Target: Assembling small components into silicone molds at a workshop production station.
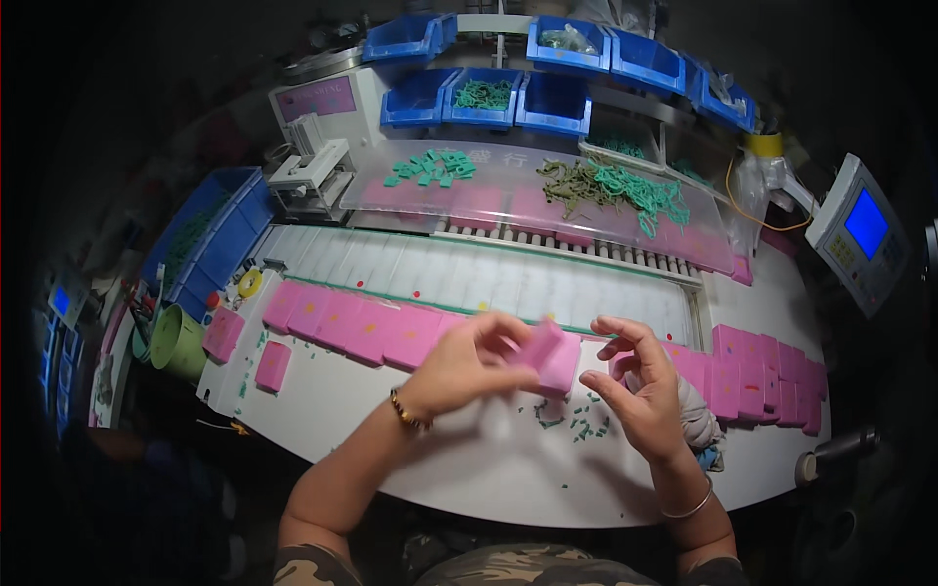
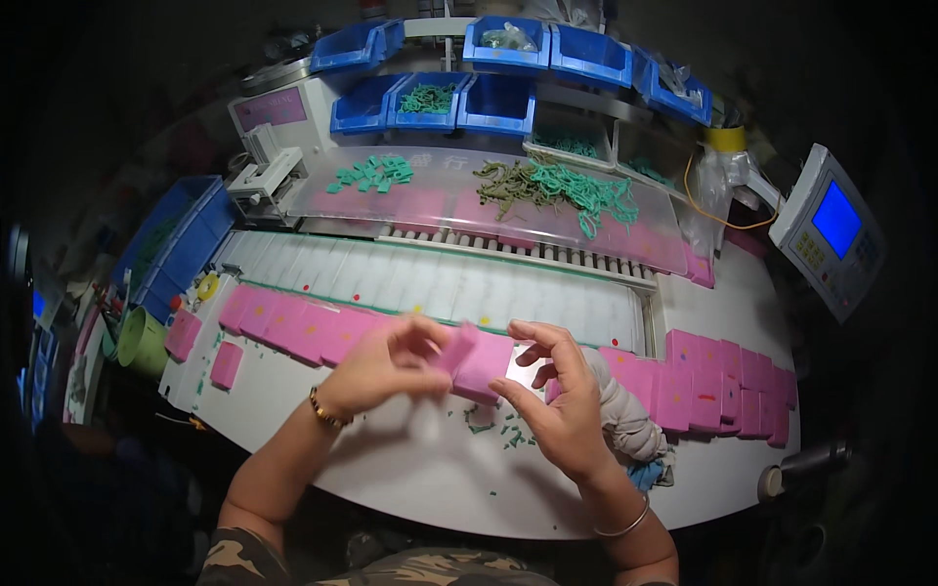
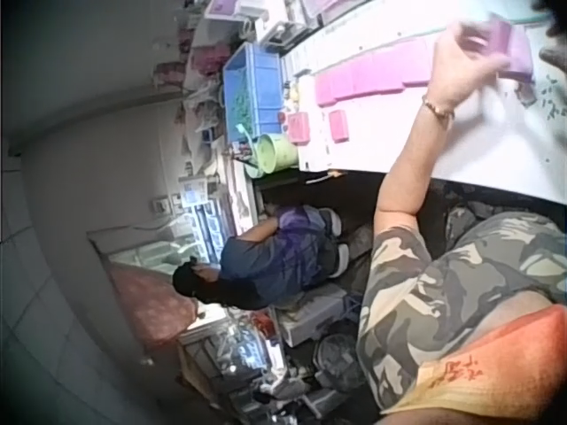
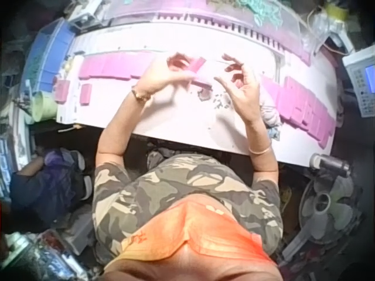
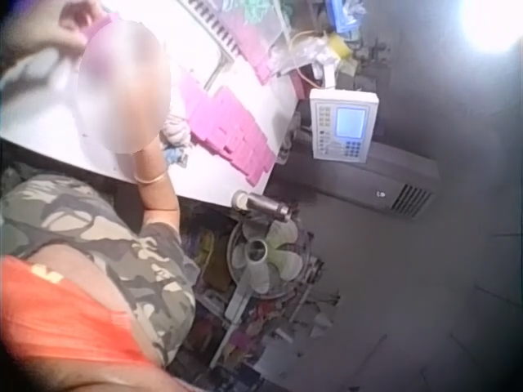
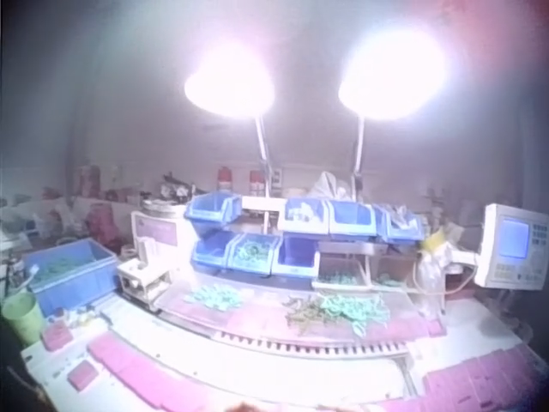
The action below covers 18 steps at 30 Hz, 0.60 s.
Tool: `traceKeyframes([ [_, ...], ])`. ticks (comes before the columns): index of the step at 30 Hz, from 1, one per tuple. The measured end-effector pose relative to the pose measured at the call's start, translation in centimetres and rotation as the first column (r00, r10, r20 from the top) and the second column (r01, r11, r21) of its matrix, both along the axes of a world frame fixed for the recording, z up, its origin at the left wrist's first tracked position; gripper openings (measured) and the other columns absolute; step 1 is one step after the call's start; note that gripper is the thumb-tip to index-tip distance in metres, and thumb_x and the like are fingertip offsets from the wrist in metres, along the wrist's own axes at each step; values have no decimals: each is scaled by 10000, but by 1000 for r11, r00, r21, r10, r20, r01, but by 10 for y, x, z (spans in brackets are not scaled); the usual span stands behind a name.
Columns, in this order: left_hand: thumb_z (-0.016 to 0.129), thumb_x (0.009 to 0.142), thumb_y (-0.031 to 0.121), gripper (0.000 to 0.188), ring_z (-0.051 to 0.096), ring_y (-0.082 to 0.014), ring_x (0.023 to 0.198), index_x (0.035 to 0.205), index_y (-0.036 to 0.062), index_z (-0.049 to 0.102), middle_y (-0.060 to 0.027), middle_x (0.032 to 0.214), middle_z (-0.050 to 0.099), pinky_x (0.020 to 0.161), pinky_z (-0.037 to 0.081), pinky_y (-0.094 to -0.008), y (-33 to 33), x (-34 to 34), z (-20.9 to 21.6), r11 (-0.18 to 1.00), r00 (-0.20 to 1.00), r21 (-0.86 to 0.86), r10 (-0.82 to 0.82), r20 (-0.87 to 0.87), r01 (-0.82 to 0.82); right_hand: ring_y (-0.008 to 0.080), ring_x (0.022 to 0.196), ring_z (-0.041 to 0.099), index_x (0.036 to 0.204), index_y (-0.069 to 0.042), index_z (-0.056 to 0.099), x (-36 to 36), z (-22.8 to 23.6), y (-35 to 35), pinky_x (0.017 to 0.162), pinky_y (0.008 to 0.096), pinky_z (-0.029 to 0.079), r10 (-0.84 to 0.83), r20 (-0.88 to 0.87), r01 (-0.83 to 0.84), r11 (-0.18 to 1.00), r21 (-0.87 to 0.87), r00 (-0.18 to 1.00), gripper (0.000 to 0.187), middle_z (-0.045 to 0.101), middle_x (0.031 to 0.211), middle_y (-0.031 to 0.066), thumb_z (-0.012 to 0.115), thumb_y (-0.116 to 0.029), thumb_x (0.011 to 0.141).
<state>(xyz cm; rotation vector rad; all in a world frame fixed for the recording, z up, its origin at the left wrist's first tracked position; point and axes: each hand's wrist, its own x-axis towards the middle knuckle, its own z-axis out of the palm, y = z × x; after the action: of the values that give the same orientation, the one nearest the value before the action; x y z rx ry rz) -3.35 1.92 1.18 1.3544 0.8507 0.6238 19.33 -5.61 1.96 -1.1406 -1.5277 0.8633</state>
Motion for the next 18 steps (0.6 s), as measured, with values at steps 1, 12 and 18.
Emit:
traceKeyframes([
  [1, 810, 727, 102, 469, 616, -120, 1000, 1127, 27, 576, -86, 1044, 620, 824, 515, -278, 11, 0, 8, 987, 969, 103, 142, -204, -124, 116, 891, 556, 1257, -48, 544, -2, -1, 1, 720, 245, 446, -71, 34, 69, 996, 61, 997, 516, 596, 1175, 62, 753, -55, 785],
  [12, 793, 742, 318, 453, 548, -338, 1011, 1034, 29, 602, -164, 1039, 581, 905, 449, -409, 114, -56, -63, 448, 481, 877, 815, -322, -172, 126, 898, 564, 1230, -63, 557, -11, -20, 1, 689, 233, 437, -83, 44, 82, 996, 18, 996, 518, 559, 1216, 78, 767, -34, 758],
  [18, 746, 801, 343, 559, 514, -340, 1101, 1227, 56, 528, -170, 1145, 549, 952, 412, -445, 53, -92, -40, 323, 350, 927, 904, -244, -189, 108, 898, 557, 1203, -62, 577, -5, -21, -5, 666, 208, 420, -101, 53, 102, 995, -2, 993, 505, 564, 1218, 72, 765, -1, 737],
])
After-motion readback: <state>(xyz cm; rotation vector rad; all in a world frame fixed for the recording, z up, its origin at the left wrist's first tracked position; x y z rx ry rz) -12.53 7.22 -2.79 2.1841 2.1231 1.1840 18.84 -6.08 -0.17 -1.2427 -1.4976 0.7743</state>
